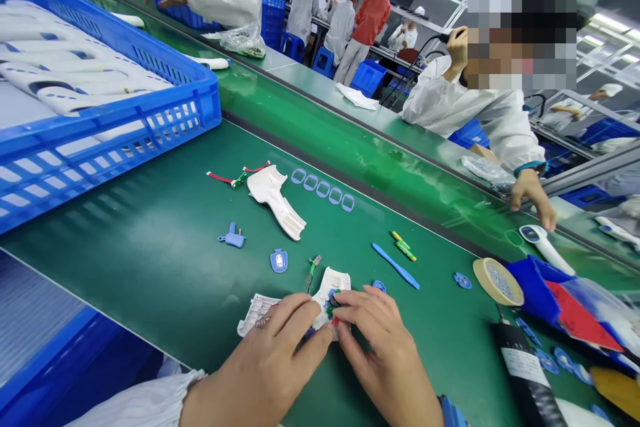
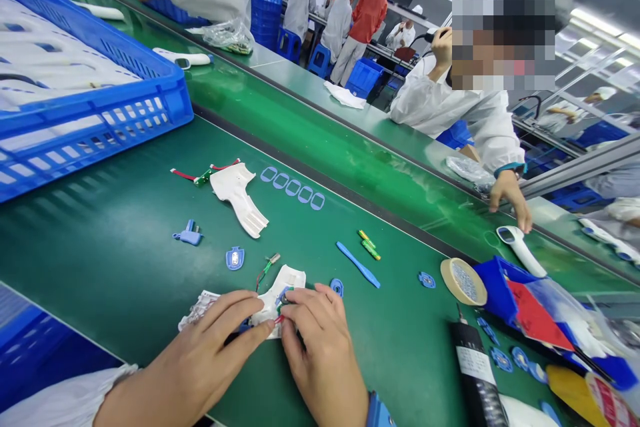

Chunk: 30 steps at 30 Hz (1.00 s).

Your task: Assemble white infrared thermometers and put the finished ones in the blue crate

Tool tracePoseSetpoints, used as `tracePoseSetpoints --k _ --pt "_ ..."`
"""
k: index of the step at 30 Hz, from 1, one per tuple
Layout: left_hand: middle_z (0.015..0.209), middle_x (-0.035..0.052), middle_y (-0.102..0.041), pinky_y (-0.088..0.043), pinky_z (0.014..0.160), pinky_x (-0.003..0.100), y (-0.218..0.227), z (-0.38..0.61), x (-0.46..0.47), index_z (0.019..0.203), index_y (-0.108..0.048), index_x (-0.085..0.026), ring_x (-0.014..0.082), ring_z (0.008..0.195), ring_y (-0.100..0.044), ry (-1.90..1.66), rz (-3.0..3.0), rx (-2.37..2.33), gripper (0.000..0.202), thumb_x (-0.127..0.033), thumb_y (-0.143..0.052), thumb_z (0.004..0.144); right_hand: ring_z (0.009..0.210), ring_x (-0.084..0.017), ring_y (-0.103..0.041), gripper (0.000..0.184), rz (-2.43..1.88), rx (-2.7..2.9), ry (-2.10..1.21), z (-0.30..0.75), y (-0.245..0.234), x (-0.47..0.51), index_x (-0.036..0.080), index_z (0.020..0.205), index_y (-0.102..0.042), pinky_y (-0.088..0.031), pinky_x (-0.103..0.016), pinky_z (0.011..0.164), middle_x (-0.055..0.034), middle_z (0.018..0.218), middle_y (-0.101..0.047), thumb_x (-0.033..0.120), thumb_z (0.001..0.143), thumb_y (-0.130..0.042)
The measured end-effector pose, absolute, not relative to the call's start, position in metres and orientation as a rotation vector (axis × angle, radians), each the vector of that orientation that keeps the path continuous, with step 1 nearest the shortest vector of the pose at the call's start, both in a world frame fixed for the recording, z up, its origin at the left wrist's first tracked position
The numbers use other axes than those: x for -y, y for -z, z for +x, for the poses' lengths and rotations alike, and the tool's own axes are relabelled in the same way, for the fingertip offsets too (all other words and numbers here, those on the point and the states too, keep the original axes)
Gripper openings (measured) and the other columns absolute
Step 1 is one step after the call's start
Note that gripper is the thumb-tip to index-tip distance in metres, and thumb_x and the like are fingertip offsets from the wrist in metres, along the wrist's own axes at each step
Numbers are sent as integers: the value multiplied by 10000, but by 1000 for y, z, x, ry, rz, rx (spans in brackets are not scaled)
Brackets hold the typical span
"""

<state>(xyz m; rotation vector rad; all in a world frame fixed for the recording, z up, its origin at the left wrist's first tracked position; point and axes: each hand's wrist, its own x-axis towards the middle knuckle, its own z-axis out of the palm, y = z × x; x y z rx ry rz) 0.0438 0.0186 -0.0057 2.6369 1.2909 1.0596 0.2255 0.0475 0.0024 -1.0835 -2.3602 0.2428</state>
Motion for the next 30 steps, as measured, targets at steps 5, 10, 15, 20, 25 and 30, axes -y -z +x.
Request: tracePoseSetpoints --k 5,10,15,20,25,30 --pt "918 95 -577 -547 742 303 6 45 -18 944 -623 -113 212 917 -541 -1094 2632 -1306 313 -59 -326 863 828 -163 -634 143 -1066 2381 -207 223 -6 -49 200 841 -583 -426 -405 879 -28 860 -668 87 798 -507" --pt "931 94 -583 -543 758 305 7 46 -17 953 -626 -118 211 931 -540 -1083 2633 -1314 321 -75 -318 875 819 -158 -631 145 -1072 2413 -198 222 -10 -49 203 836 -588 -439 -418 882 -24 824 -659 99 810 -491" --pt "936 83 -591 -538 761 276 6 45 -16 947 -630 -135 194 951 -540 -1073 2631 -1349 326 -90 -312 891 832 -166 -628 143 -1074 2437 -203 223 -12 -51 211 836 -582 -438 -433 888 -23 843 -665 105 809 -490" --pt "926 85 -597 -534 760 275 5 45 -17 939 -630 -133 196 959 -542 -1086 2618 -1355 322 -79 -316 889 850 -173 -622 148 -1066 2469 -211 224 -11 -52 210 863 -569 -440 -442 883 -33 869 -665 93 798 -505" --pt "920 87 -593 -536 742 273 7 47 -17 935 -630 -135 195 942 -545 -1087 2620 -1352 324 -86 -313 891 840 -173 -624 139 -1074 2479 -202 225 -11 -51 192 859 -572 -429 -445 886 -35 860 -658 84 791 -519" --pt "922 79 -587 -523 779 280 7 47 -16 937 -629 -147 186 946 -541 -1098 2619 -1373 322 -90 -316 894 835 -171 -624 133 -1072 2490 -183 226 -10 -50 192 867 -566 -417 -444 891 -37 862 -659 89 792 -528"
